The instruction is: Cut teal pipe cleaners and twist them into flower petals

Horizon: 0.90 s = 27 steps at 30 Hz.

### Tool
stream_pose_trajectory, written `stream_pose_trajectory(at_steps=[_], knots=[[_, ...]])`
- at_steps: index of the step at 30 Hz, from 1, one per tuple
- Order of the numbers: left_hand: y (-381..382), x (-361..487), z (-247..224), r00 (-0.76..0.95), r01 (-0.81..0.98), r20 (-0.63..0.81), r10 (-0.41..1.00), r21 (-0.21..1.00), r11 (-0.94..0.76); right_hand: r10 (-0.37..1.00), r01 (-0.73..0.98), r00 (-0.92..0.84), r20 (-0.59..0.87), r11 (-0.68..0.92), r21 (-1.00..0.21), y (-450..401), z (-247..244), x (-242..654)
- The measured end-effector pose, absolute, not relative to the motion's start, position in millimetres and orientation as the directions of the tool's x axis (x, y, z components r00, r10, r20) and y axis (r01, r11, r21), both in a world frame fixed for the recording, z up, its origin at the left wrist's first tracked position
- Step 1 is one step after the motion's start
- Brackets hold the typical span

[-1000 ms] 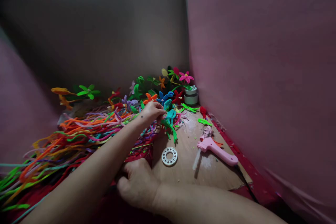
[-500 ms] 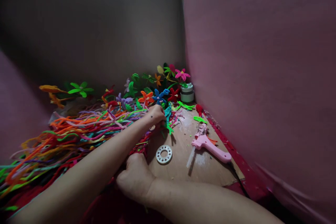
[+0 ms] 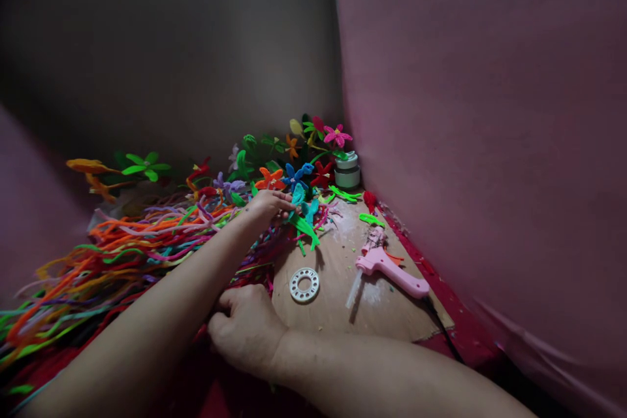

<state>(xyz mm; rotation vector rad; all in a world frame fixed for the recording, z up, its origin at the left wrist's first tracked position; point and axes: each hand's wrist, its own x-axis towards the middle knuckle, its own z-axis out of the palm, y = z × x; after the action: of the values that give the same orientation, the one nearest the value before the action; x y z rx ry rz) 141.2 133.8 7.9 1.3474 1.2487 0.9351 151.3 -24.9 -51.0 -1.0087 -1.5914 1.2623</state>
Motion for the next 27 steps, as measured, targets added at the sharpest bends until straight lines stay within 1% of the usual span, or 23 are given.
stream_pose_trajectory(at_steps=[4,12,14,16,19,20,21,22,23,24,25,26,27], knots=[[134,141,8,0.165,0.159,-0.176,0.971,0.976,0.150,0.936,0.084,-0.321,0.146,0.181,-0.980,-25,-50,152],[132,142,19,0.079,0.056,-0.112,0.991,0.993,0.108,0.939,0.106,-0.304,0.162,0.202,-0.974,-27,-49,152],[129,141,23,0.076,0.019,-0.095,0.993,0.995,0.094,0.936,0.107,-0.289,0.201,0.241,-0.965,-28,-47,152],[124,139,29,0.072,-0.035,-0.067,0.995,0.997,0.070,0.930,0.106,-0.243,0.278,0.310,-0.945,-28,-40,154],[113,130,39,0.045,-0.137,0.007,0.999,0.991,-0.001,0.913,0.123,-0.102,0.396,0.407,-0.905,-19,-19,169],[109,126,42,0.030,-0.169,0.034,0.999,0.985,-0.029,0.911,0.154,-0.046,0.411,0.413,-0.898,-13,-11,178],[105,121,45,0.015,-0.197,0.058,0.998,0.979,-0.054,0.901,0.221,0.043,0.431,0.412,-0.884,-4,-2,189],[101,117,48,0.001,-0.221,0.076,0.997,0.973,-0.074,0.873,0.317,0.140,0.467,0.408,-0.856,6,5,201],[97,112,49,-0.008,-0.239,0.086,0.996,0.967,-0.086,0.847,0.433,0.200,0.493,0.375,-0.820,17,11,214],[93,108,50,-0.010,-0.252,0.088,0.996,0.964,-0.087,0.830,0.561,0.264,0.491,0.282,-0.778,28,15,226],[90,105,50,-0.006,-0.261,0.081,0.997,0.962,-0.080,0.848,0.683,0.284,0.447,0.149,-0.716,40,16,236],[87,102,49,0.001,-0.268,0.071,0.998,0.961,-0.068,0.896,0.785,0.268,0.355,0.010,-0.619,50,15,245],[84,100,47,0.010,-0.272,0.058,0.998,0.961,-0.054,0.914,0.816,0.261,0.310,-0.037,-0.577,59,12,251]])
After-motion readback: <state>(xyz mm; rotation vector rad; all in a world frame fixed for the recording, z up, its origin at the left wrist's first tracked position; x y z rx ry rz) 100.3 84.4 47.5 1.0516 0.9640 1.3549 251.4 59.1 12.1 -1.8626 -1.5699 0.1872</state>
